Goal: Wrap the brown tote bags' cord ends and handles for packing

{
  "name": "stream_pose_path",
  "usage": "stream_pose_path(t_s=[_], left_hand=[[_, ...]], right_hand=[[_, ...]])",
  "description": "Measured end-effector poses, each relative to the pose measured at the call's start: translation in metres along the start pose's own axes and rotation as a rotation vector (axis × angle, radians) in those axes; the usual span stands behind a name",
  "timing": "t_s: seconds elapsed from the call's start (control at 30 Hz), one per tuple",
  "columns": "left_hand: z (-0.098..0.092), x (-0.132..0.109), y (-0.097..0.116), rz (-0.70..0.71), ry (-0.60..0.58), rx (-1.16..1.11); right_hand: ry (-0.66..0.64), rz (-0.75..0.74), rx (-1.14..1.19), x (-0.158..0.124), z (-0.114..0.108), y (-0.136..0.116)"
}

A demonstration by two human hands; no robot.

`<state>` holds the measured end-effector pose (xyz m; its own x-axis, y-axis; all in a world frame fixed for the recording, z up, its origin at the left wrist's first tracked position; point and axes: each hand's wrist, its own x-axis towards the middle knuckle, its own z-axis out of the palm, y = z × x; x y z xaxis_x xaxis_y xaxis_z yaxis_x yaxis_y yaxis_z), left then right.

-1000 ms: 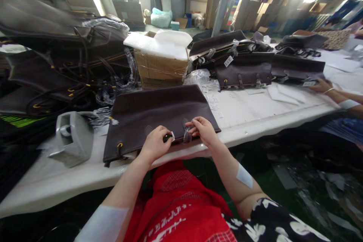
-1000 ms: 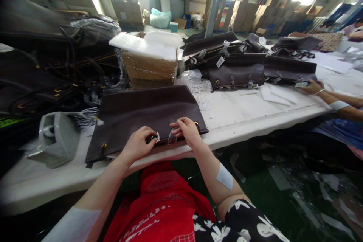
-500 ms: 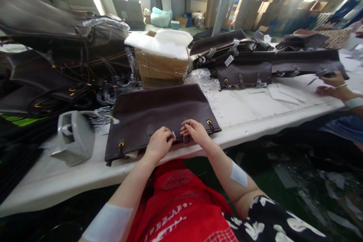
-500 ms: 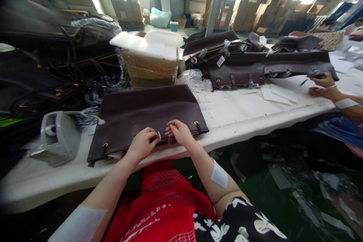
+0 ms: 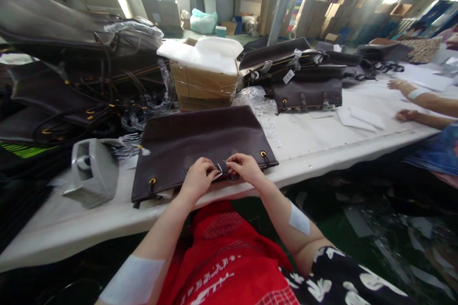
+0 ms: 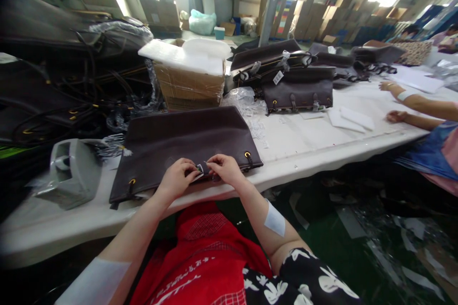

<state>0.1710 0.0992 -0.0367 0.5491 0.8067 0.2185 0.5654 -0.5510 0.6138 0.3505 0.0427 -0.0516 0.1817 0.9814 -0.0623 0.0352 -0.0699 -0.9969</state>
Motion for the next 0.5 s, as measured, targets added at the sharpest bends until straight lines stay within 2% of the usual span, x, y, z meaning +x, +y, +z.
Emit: stream_pose_path(t_s=[0.07, 0.2, 0.23, 0.4, 0.5], left_hand=[[0.002, 0.003, 0.003, -0.061, 0.033, -0.068], [0.011, 0.009, 0.009, -0.493, -0.020, -0.470], [0.014, 0.009, 0.010, -0.564, -0.025, -0.562], [0.020, 0.008, 0.015, -0.589, 0.003, -0.791], [0.017, 0.008, 0.018, -0.656, -0.027, -0.861]], right_hand=[[-0.001, -0.019, -0.051, -0.001, 0.001, -0.001], [0.026, -0.072, -0.163, -0.001, 0.003, 0.000], [0.033, -0.087, -0.189, 0.000, 0.004, 0.001], [0.046, -0.134, -0.274, 0.001, 0.005, 0.004], [0.039, -0.127, -0.292, 0.001, 0.005, 0.004]])
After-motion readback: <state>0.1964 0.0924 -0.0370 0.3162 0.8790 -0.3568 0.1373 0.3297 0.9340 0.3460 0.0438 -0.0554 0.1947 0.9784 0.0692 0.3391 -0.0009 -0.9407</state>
